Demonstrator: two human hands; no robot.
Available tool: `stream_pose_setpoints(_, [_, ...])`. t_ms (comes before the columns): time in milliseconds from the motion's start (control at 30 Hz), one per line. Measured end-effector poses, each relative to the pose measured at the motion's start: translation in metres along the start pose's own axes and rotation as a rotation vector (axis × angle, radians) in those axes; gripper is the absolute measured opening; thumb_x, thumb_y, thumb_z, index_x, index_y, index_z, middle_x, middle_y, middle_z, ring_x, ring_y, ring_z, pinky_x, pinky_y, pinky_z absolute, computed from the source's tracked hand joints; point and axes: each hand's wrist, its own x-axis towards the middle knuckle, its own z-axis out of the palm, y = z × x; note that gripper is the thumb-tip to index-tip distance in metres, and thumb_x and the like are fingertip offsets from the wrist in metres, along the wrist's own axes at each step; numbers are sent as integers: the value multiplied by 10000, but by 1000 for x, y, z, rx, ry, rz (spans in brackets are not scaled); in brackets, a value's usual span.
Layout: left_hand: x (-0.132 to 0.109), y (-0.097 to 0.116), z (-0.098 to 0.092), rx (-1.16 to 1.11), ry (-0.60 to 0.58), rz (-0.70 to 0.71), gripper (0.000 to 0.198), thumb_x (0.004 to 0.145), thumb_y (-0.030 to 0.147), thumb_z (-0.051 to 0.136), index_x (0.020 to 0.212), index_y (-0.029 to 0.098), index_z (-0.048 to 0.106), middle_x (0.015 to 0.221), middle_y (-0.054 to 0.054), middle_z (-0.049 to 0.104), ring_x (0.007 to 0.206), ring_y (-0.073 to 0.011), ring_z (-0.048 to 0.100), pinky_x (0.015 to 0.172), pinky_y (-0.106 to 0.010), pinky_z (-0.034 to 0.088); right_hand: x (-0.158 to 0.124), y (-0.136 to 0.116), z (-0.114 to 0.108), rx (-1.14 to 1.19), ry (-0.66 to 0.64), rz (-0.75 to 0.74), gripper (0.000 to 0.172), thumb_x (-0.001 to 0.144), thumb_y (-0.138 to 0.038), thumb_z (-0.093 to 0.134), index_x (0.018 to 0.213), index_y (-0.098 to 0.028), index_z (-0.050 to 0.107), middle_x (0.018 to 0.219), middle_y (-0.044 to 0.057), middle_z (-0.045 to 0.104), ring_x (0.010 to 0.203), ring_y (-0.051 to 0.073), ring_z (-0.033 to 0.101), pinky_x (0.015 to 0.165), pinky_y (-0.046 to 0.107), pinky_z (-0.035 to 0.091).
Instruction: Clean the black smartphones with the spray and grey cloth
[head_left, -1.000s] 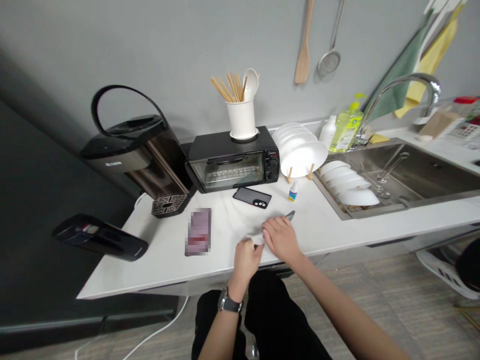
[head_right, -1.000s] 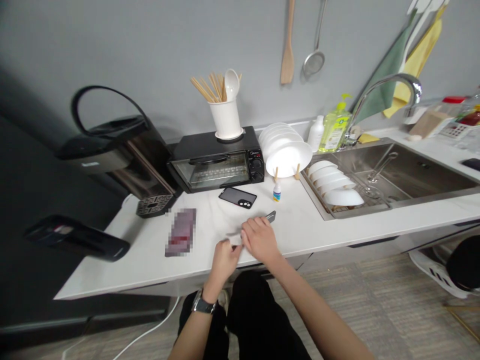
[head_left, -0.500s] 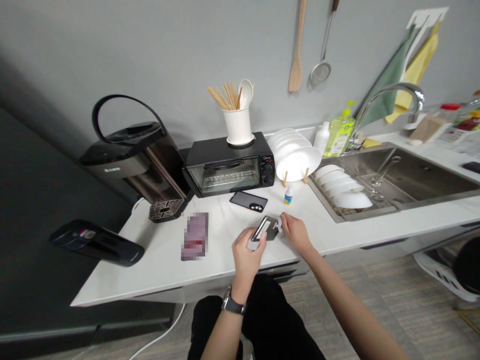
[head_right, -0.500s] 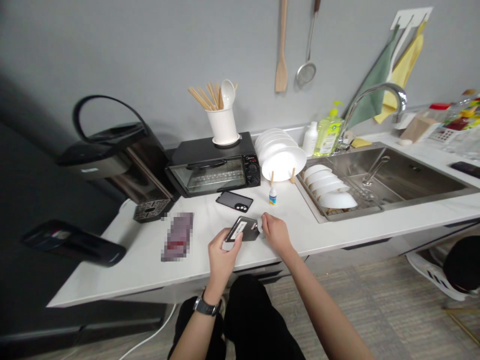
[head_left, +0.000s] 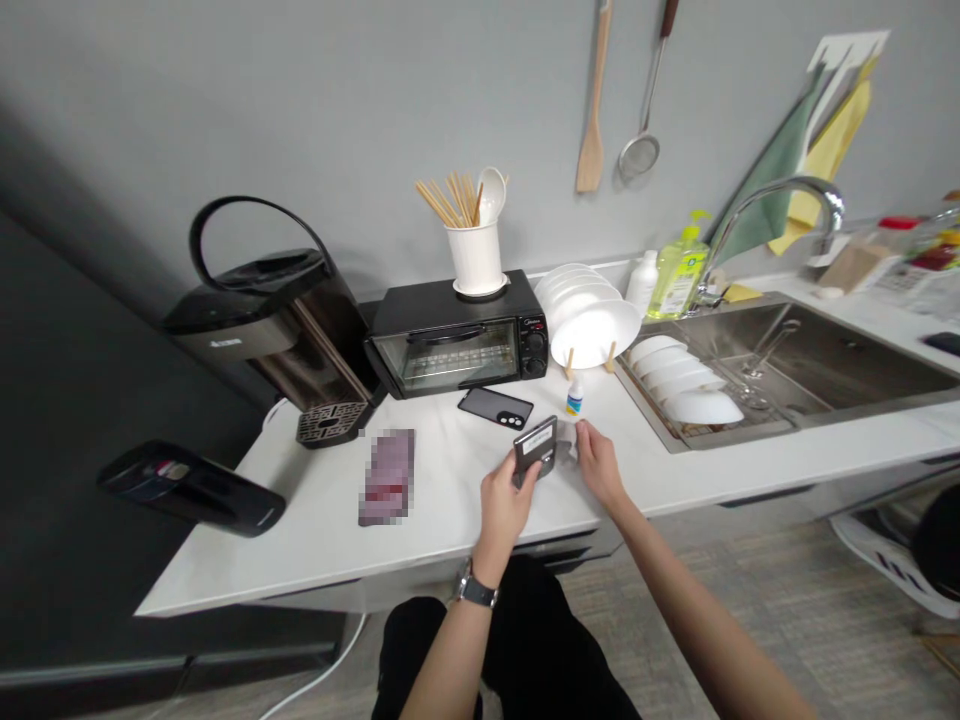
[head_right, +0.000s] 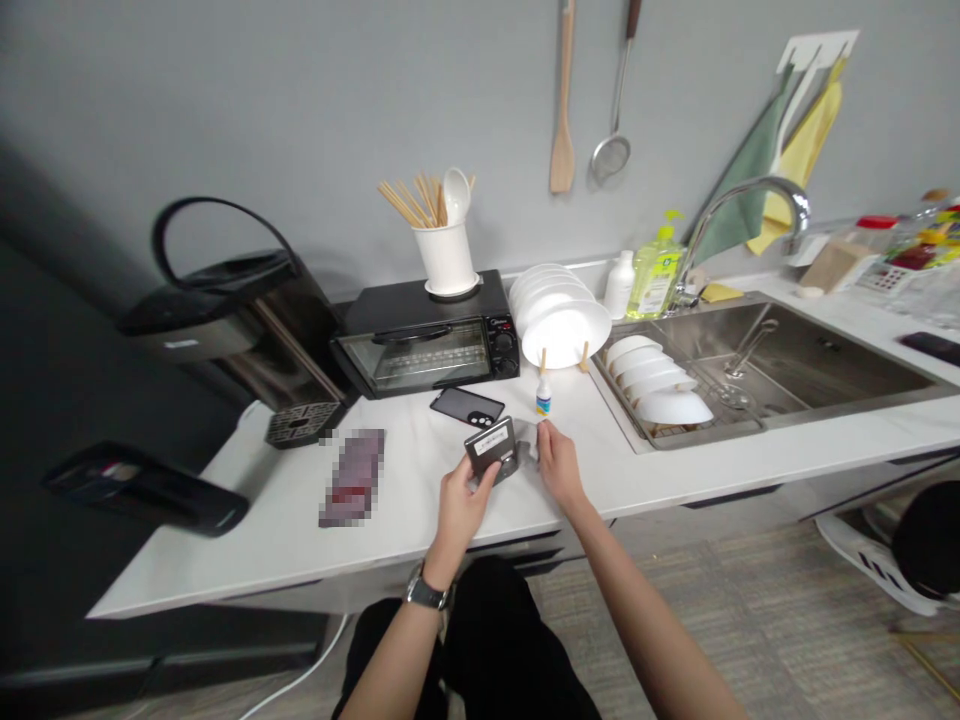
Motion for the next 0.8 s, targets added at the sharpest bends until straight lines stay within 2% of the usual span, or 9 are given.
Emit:
stream_pose_setpoints(100, [-4,-10,1,23,-68,-25,329,1003,377,594,1268,192,656,1083,-91,799,905,-216,772,810,-288,594,12,-9,-14,79,111,47,518,1068,-622,143,727,-274,319,607,-50,394,563,151,410,549,270,371])
stream_pose_setpoints(200, [-6,-12,1,51,-98,3,354,1020,380,564,1318,202,630,1108,-96,796,877,-214,772,795,-290,590,19,-37,-28,153,165,-6,485,1088,-557,250,757,-253,431,670,-26,464,628,164,460,605,284,404])
stream_pose_setpoints(333, [-5,-13,1,133,-97,27,247,1017,335,545,1159,185,681,929,-88,794,790,-216,757,737,-290,574,17,-85,-26,91,-67,-345,369,1104,-368,317,982,-224,633,904,59,666,891,216,610,828,342,488])
stream_pose_setpoints(400, [-5,-18,2,221,-90,48,183,992,275,544,997,172,695,832,-96,770,764,-236,747,733,-315,573,12,-102,-17,-70,-165,-526,316,1089,-297,360,1026,-214,658,996,83,697,1016,241,601,980,400,462])
stream_pose_setpoints(467, [-6,-23,3,291,-77,79,150,951,212,547,950,164,689,846,-121,761,822,-269,749,779,-356,579,7,-111,-7,-244,-194,-675,271,1073,-262,412,998,-209,667,969,72,696,996,242,581,1073,444,401])
stream_pose_setpoints(533, [-8,-27,3,320,-66,100,155,916,171,548,982,150,686,921,-153,763,911,-299,748,835,-394,579,4,-113,0,-363,-199,-808,248,1066,-253,445,962,-209,666,905,50,679,928,228,564,1066,436,382])
stream_pose_setpoints(600, [-8,-28,3,323,-65,107,167,907,159,539,994,142,680,955,-169,762,938,-309,744,860,-410,578,4,-111,3,-429,-188,-896,238,1068,-263,456,975,-205,667,879,44,666,883,225,548,951,400,410])
stream_pose_setpoints(700, [-8,-24,1,261,-93,96,185,959,201,517,1046,154,673,948,-145,772,880,-267,752,820,-360,581,11,-103,0,-459,-116,-848,267,1078,-294,429,991,-190,659,875,61,660,858,236,536,824,384,395])
stream_pose_setpoints(800, [-6,-17,0,173,-111,56,205,1015,303,519,1096,183,665,905,-102,781,790,-222,754,726,-294,565,19,-93,-5,-411,-29,-643,351,1084,-263,342,870,-200,613,805,62,629,795,229,533,786,375,383])
